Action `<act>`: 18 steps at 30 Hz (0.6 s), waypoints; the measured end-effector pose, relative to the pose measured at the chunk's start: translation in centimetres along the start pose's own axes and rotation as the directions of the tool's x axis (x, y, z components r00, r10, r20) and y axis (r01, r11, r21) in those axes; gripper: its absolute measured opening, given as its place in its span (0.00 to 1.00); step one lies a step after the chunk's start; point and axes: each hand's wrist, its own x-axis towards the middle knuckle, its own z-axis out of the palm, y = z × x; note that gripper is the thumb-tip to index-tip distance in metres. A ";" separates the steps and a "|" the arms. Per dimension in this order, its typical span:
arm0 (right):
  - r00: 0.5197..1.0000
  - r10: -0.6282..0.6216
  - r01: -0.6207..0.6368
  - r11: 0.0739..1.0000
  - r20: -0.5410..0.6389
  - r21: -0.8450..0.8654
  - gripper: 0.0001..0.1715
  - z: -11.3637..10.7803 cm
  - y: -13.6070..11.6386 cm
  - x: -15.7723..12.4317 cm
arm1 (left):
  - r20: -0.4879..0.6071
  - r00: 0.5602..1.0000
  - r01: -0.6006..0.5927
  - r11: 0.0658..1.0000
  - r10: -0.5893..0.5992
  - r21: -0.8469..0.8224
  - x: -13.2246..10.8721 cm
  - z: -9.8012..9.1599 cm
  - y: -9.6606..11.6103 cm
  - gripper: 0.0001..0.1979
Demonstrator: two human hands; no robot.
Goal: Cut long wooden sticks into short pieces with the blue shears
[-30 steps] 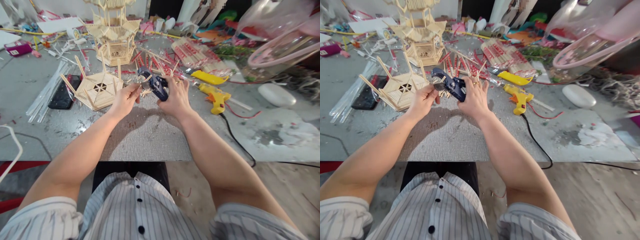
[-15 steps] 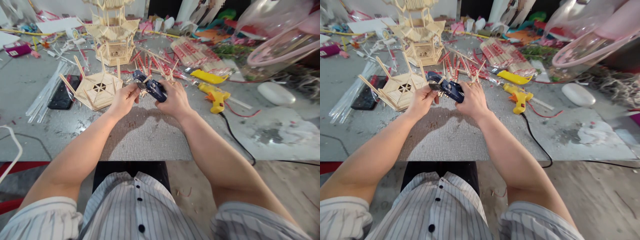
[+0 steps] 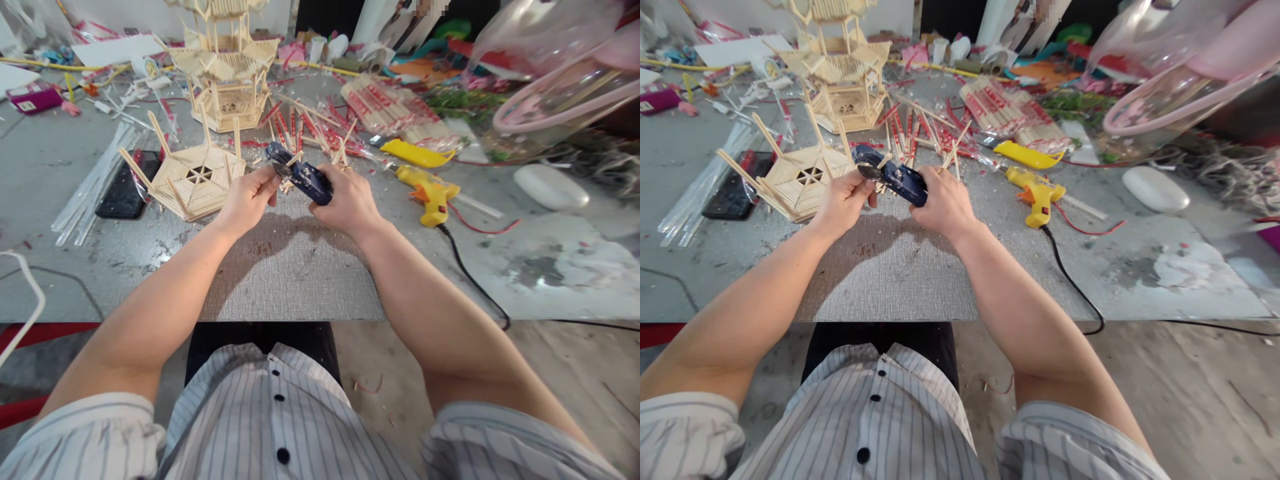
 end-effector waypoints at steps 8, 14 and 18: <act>1.000 0.007 -0.008 1.000 0.015 0.008 0.30 0.1 -0.1 -0.1 | 0.008 1.000 0.006 1.000 -0.006 0.005 0.0 0.0 -0.1 0.19; 1.000 0.008 -0.008 1.000 0.019 0.007 0.30 0.1 0.0 -0.1 | 0.007 1.000 0.019 1.000 -0.019 0.021 0.0 0.0 0.1 0.21; 1.000 0.008 -0.008 1.000 0.022 0.007 0.30 0.0 0.0 -0.1 | 0.027 0.998 0.048 0.999 -0.048 0.021 0.0 -0.1 0.4 0.19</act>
